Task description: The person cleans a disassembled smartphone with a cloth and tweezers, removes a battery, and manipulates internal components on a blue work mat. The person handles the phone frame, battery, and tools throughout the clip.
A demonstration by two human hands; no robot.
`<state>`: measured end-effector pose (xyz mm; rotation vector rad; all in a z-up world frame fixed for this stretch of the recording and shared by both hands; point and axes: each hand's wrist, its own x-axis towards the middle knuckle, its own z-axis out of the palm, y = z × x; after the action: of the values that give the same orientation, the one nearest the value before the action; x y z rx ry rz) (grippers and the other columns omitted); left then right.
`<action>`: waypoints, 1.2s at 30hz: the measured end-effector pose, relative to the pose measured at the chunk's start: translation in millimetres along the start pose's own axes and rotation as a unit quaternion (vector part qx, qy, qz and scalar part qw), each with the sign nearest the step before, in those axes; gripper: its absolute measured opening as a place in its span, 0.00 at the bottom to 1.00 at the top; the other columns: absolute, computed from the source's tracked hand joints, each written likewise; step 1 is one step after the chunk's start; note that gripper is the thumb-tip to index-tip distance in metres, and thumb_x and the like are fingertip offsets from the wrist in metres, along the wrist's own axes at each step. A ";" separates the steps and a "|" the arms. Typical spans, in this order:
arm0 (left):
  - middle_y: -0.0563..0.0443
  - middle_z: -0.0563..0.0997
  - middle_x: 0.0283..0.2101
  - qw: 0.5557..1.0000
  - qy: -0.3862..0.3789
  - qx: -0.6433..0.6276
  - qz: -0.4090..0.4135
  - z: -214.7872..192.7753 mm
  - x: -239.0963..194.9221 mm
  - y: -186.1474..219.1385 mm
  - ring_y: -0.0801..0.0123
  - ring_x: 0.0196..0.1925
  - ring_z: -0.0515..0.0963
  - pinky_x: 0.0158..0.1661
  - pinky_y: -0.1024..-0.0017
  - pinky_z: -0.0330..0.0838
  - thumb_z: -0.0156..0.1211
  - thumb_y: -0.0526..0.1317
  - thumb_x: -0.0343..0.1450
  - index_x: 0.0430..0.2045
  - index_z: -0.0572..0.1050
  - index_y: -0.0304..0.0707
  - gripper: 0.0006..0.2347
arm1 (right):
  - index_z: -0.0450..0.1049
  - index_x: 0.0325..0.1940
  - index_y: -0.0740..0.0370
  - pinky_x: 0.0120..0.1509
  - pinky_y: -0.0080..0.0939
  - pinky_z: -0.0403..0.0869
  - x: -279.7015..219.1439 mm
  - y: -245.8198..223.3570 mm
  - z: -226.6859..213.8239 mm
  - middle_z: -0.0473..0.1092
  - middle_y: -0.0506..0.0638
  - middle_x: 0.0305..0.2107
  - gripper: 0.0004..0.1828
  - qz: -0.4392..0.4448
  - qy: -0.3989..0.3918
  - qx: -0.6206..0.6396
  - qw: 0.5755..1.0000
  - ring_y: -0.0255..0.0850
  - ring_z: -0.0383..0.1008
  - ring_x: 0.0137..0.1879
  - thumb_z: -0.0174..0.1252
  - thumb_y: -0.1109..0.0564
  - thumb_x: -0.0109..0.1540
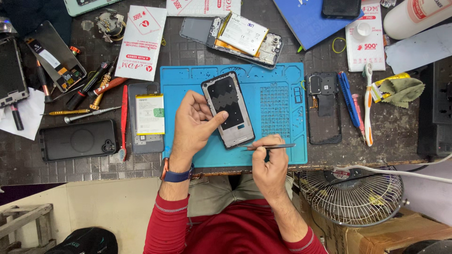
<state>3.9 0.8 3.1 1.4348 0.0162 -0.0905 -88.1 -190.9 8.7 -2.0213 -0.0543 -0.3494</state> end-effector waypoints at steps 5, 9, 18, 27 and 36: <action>0.52 0.76 0.32 1.000 -0.011 -0.022 0.019 0.2 -1.3 0.2 0.79 0.35 0.80 0.37 0.79 0.79 0.71 0.29 0.68 0.38 0.66 0.34 0.15 | 0.65 0.43 0.64 0.45 0.41 0.70 -3.5 5.6 3.3 0.68 0.52 0.31 0.02 -0.015 0.041 -0.020 0.999 0.41 0.70 0.38 0.47 0.65 0.67; 0.52 0.76 0.33 0.999 -0.018 -0.027 0.025 -0.3 -1.5 0.1 0.79 0.35 0.80 0.37 0.79 0.80 0.71 0.29 0.69 0.37 0.65 0.35 0.15 | 0.65 0.44 0.65 0.42 0.41 0.74 -2.0 2.6 4.3 0.68 0.52 0.32 0.03 0.014 0.041 0.007 0.999 0.40 0.74 0.37 0.47 0.66 0.66; 0.54 0.75 0.32 1.000 -0.013 -0.009 0.026 -0.8 -0.9 -2.0 0.79 0.35 0.79 0.36 0.80 0.79 0.70 0.30 0.69 0.37 0.64 0.36 0.16 | 0.70 0.39 0.64 0.43 0.42 0.75 5.2 -6.4 3.6 0.72 0.52 0.33 0.06 -0.043 0.007 -0.095 0.994 0.46 0.76 0.39 0.48 0.68 0.67; 0.51 0.77 0.32 0.999 -0.014 -0.023 0.022 -0.5 -2.5 1.0 0.79 0.34 0.79 0.36 0.79 0.79 0.70 0.29 0.69 0.37 0.64 0.36 0.15 | 0.67 0.44 0.67 0.43 0.37 0.75 -3.4 2.4 7.8 0.71 0.52 0.33 0.05 0.028 0.090 0.004 0.996 0.40 0.77 0.38 0.45 0.67 0.67; 0.52 0.76 0.33 0.999 -0.015 -0.022 0.028 -0.2 -2.4 -1.4 0.79 0.35 0.78 0.37 0.79 0.78 0.71 0.29 0.69 0.37 0.63 0.35 0.16 | 0.68 0.44 0.66 0.43 0.36 0.77 -3.3 4.2 4.9 0.70 0.52 0.33 0.05 0.022 0.034 0.025 0.999 0.39 0.79 0.37 0.46 0.67 0.67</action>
<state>1.4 1.0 1.8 1.3886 -0.0458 -0.0652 -89.4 -188.1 2.2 -1.9577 0.0237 -0.3838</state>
